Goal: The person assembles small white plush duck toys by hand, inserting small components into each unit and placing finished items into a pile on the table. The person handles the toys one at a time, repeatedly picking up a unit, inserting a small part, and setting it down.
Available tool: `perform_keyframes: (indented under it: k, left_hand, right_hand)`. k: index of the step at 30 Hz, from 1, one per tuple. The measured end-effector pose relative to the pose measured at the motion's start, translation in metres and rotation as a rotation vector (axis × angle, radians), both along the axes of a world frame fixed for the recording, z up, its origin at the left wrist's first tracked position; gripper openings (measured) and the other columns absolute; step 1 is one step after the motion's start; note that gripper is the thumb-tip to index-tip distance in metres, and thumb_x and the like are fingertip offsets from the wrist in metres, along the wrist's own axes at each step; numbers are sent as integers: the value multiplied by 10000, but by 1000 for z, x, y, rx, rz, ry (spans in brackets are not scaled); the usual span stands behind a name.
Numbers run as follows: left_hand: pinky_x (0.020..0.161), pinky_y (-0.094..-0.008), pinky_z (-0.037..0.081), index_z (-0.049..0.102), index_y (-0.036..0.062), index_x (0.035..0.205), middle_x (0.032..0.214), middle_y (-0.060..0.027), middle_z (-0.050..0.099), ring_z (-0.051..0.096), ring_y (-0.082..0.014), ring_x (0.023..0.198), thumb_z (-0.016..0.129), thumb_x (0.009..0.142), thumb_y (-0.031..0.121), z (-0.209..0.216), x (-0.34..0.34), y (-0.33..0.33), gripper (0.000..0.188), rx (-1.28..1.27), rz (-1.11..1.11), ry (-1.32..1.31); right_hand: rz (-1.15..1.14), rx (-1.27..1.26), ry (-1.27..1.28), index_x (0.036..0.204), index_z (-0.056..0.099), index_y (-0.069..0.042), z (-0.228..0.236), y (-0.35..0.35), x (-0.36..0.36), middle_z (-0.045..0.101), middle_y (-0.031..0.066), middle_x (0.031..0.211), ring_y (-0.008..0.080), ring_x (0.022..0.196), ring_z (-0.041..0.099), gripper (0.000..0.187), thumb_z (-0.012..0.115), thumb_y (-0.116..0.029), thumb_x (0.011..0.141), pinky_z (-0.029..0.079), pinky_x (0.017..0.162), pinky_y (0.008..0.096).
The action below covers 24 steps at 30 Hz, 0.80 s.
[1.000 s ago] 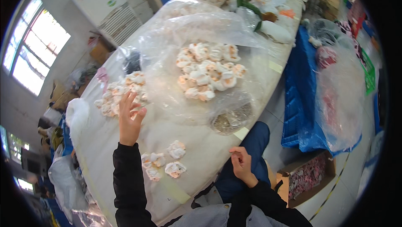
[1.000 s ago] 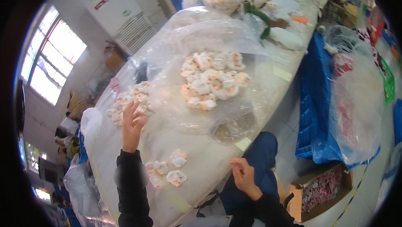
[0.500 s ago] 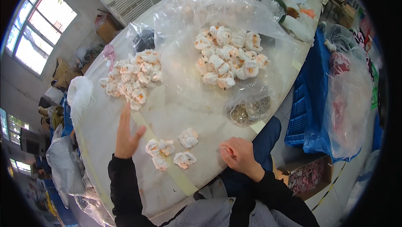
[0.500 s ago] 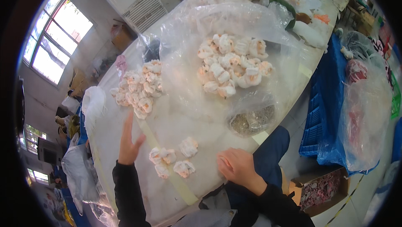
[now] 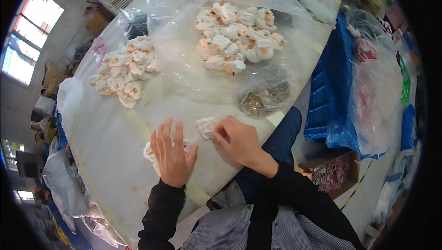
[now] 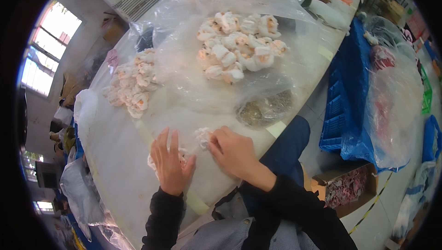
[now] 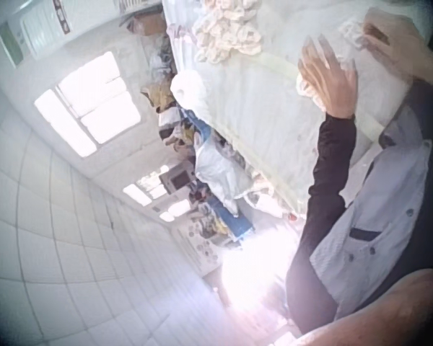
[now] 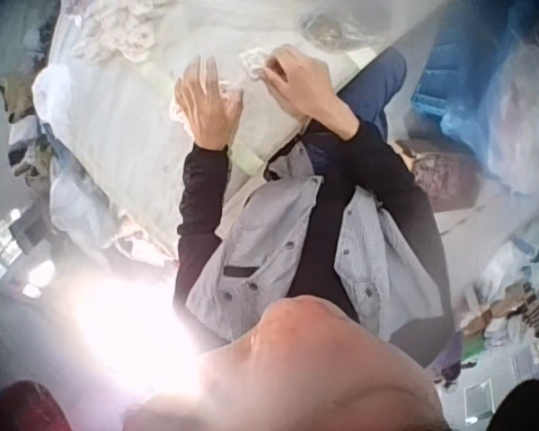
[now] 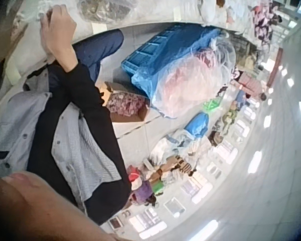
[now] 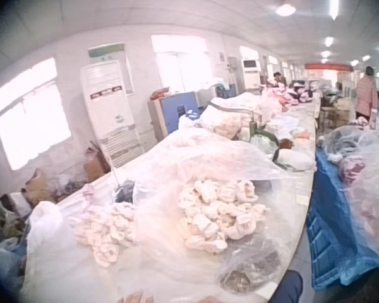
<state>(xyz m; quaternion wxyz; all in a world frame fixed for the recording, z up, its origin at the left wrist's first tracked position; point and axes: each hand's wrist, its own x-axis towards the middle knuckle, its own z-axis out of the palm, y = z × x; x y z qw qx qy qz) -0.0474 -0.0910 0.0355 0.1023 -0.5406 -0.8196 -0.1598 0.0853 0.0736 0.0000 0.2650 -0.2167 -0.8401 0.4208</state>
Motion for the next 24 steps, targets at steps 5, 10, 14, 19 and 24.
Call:
perform_keyframes:
  k: [5,10,14,19,24]
  left_hand:
    - [849,-368,536,547,26,1439,1308,-166,621,656,-259,975,777,786,71,24,31,41,693,136,-209,-525]
    - [695,-216,504,583,14,1393,1284,-60,634,622,-45,838,675,954,-15,-10,39,91,449,136,-346,-1374]
    - [801,-222,525,543,19,1438,1280,-78,636,636,-77,1028,654,958,-49,-13,52,111,498,292,-408,-1570]
    - [829,-226,524,540,20,1452,1251,-80,654,636,-86,1062,641,965,-60,-32,49,105,504,337,-435,-1599]
    - [769,-198,495,560,15,1438,1180,-54,672,627,-50,958,638,969,-66,-31,49,103,483,346,-407,-1555]
  right_hand:
    - [-32,-43,154,974,692,-36,2,19,42,630,91,846,203,666,623,147,780,-44,856,490,598,303]
    - [-110,38,283,1042,700,-53,10,32,69,650,101,880,253,711,674,172,756,-63,879,527,605,338]
    - [-223,-21,300,1101,705,-39,14,32,83,672,102,951,212,727,677,196,740,-42,909,535,645,297]
    - [-289,-118,190,1117,712,-7,12,24,88,695,102,974,188,801,686,234,763,-19,888,543,716,291]
    - [-330,88,157,1084,716,-13,5,20,78,697,109,955,206,783,685,229,784,-24,866,546,699,300]
